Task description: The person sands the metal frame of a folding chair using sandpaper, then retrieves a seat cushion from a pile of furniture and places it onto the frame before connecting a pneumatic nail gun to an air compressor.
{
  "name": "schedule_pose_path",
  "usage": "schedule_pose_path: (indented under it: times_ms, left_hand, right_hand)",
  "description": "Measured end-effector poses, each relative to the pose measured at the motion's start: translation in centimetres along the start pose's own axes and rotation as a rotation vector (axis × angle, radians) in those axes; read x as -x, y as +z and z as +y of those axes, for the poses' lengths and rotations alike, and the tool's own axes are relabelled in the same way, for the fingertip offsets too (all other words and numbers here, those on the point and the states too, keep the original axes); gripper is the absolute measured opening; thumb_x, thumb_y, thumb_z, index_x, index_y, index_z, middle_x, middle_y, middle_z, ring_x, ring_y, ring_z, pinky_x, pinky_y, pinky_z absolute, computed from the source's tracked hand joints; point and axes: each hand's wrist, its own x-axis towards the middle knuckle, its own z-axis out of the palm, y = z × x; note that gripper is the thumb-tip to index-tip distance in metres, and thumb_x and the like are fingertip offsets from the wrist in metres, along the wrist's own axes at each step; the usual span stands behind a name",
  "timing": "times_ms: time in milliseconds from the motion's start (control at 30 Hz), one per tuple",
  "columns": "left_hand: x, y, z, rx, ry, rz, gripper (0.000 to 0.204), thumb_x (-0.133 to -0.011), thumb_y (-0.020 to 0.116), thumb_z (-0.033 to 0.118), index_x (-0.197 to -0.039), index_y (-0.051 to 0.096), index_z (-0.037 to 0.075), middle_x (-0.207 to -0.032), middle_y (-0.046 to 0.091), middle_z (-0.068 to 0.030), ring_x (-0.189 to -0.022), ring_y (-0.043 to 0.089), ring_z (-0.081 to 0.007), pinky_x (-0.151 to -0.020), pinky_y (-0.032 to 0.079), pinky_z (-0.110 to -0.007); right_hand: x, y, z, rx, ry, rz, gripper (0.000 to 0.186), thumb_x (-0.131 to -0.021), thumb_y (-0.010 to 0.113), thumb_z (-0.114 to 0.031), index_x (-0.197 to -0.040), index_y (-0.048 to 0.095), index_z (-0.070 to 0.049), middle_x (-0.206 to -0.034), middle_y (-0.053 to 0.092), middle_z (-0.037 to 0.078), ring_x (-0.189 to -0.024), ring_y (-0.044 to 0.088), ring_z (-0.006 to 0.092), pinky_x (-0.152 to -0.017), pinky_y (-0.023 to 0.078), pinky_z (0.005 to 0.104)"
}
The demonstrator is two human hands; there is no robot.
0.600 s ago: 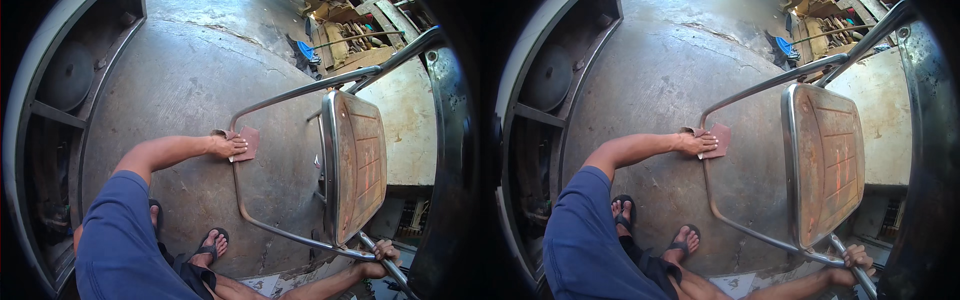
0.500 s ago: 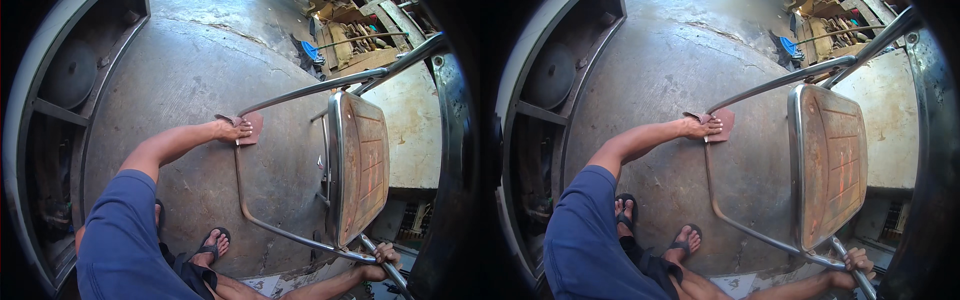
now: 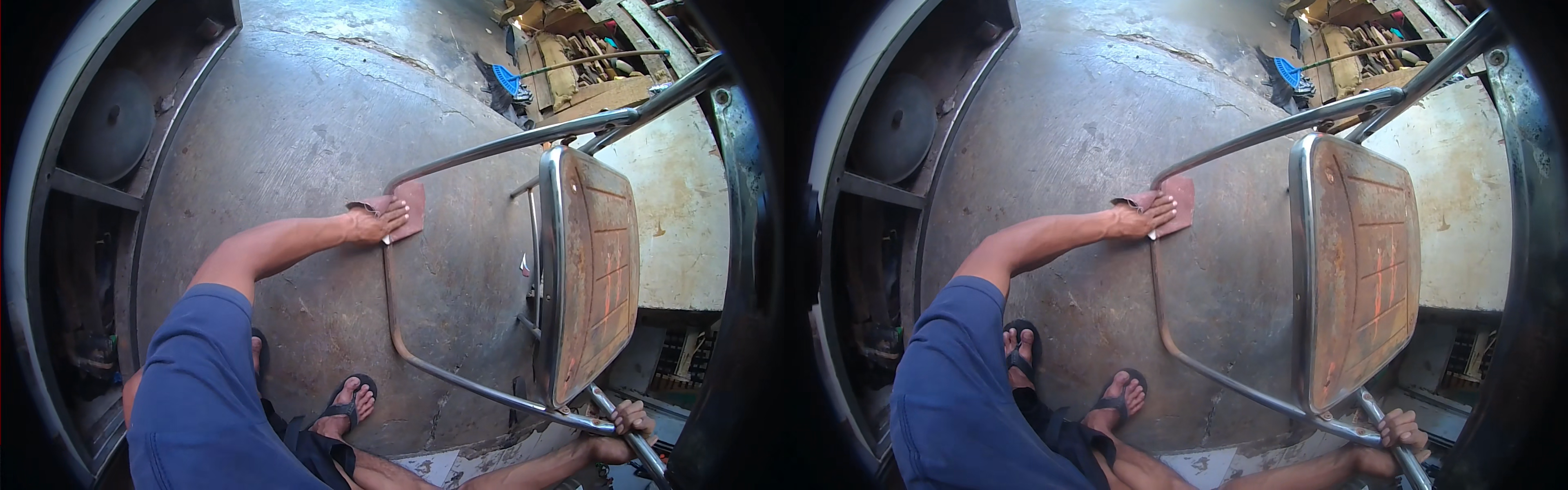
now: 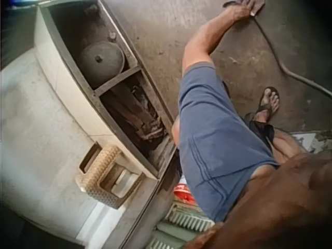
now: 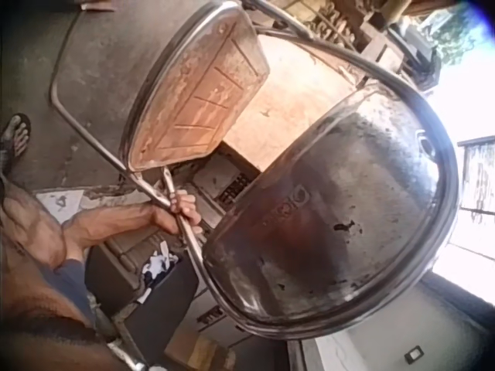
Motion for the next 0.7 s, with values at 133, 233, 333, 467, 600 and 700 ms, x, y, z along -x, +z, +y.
schedule_pose_path:
  times_ms: [133, 233, 333, 467, 600, 700]
  left_hand:
    - [-1.1, -1.7, -2.2, 0.03, 0.131, 0.03, 0.054, -0.096, 0.035, 0.021, -0.146, 0.032, -0.001, -0.154, 0.031, -0.0153, -0.145, 0.027, -0.0268, -0.121, 0.018, -0.042]
    - [-0.7, -0.4, 0.9, -0.054, 0.015, 0.084, 0.053, -0.096, 0.035, 0.021, -0.143, 0.036, -0.002, -0.151, 0.036, -0.018, -0.142, 0.034, -0.0275, -0.119, 0.023, -0.042]
    - [-0.3, -0.4, -3.2, 0.07, 0.146, 0.042, 0.052, -0.096, 0.035, 0.021, -0.142, 0.038, -0.003, -0.15, 0.037, -0.0201, -0.142, 0.033, -0.0292, -0.118, 0.025, -0.042]
    - [-2.3, -0.2, 1.1, -0.014, -0.028, -0.057, 0.053, -0.096, 0.036, 0.023, -0.142, 0.039, -0.003, -0.151, 0.036, -0.0184, -0.142, 0.033, -0.0282, -0.119, 0.024, -0.043]
    - [-0.6, -0.5, -2.1, 0.21, -0.199, 0.153, 0.051, -0.099, 0.033, 0.023, -0.145, 0.036, 0.0, -0.154, 0.031, -0.0173, -0.145, 0.026, -0.0267, -0.119, 0.021, -0.042]
    - [-1.0, -1.2, 3.1, 0.092, -0.221, -0.05, 0.052, -0.098, 0.034, 0.023, -0.144, 0.037, -0.001, -0.154, 0.031, -0.0158, -0.145, 0.025, -0.026, -0.118, 0.025, -0.038]
  right_hand:
    - [-0.3, -0.1, -0.4, 0.032, 0.014, -0.041, 0.044, -0.104, 0.023, -0.032, -0.077, 0.048, -0.008, -0.055, 0.032, 0.0, -0.056, 0.03, 0.0127, -0.052, 0.033, 0.0256]
    - [0.1, -0.4, -0.2, 0.096, -0.038, 0.034, 0.042, -0.104, 0.024, -0.03, -0.077, 0.048, -0.008, -0.055, 0.032, 0.0, -0.056, 0.031, 0.0127, -0.052, 0.033, 0.0256]
    - [0.2, -0.1, 0.6, 0.036, -0.032, 0.004, 0.04, -0.103, 0.026, -0.029, -0.077, 0.047, -0.007, -0.055, 0.031, 0.001, -0.056, 0.031, 0.0127, -0.052, 0.033, 0.0255]
    - [0.5, -0.3, -0.4, 0.088, -0.021, 0.074, 0.038, -0.102, 0.027, -0.028, -0.077, 0.046, -0.007, -0.055, 0.031, 0.001, -0.055, 0.031, 0.0129, -0.052, 0.033, 0.0249]
    - [0.2, -0.9, 0.2, 0.04, 0.017, 0.038, 0.036, -0.101, 0.028, -0.027, -0.076, 0.045, -0.008, -0.056, 0.031, 0.001, -0.056, 0.031, 0.0129, -0.053, 0.033, 0.0244]
    - [0.2, -0.2, 0.0, 0.05, -0.001, 0.053, 0.035, -0.101, 0.029, -0.027, -0.075, 0.044, -0.008, -0.057, 0.031, 0.001, -0.056, 0.031, 0.0126, -0.052, 0.031, 0.0247]
